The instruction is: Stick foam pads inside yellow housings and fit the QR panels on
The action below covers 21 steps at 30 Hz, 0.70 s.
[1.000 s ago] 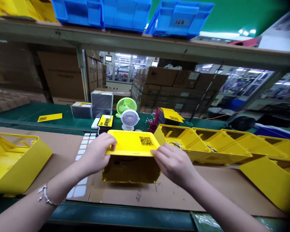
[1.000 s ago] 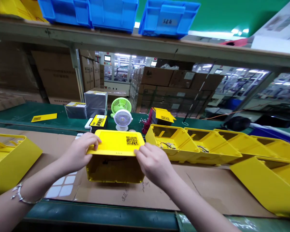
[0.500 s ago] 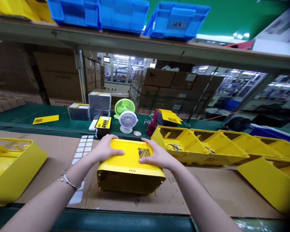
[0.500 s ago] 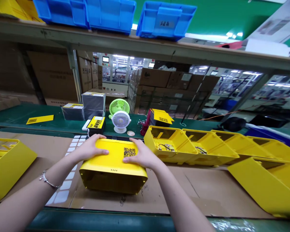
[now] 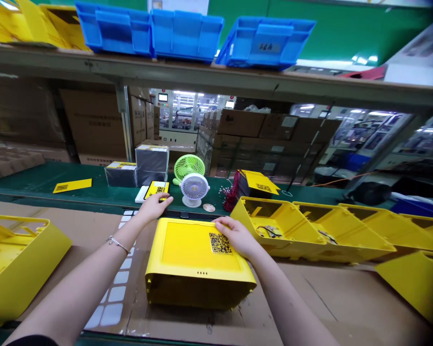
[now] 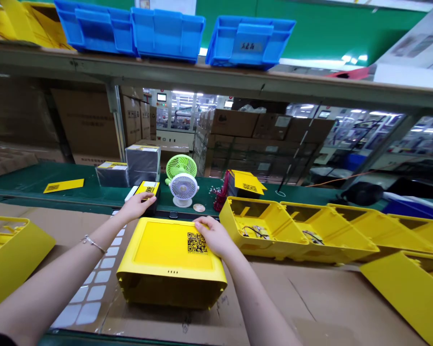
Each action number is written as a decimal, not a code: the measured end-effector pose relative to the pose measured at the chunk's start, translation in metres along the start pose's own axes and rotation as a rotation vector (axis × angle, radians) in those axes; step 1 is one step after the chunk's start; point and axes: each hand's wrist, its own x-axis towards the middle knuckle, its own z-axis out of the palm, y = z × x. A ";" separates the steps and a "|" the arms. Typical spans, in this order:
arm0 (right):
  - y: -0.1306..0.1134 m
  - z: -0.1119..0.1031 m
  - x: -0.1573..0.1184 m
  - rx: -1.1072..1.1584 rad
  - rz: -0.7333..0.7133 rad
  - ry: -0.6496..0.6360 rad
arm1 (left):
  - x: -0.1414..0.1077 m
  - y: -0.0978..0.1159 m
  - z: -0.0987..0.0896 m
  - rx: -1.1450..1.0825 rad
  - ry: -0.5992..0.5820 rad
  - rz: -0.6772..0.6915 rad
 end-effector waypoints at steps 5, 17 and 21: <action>0.003 -0.002 -0.002 -0.002 0.003 -0.002 | -0.001 -0.047 0.014 0.101 0.121 -0.041; -0.003 -0.003 -0.004 0.057 0.030 -0.075 | -0.035 -0.046 -0.022 -0.234 0.596 -0.077; -0.002 -0.001 -0.004 0.028 0.021 -0.036 | -0.040 -0.010 -0.048 -0.541 0.768 -0.095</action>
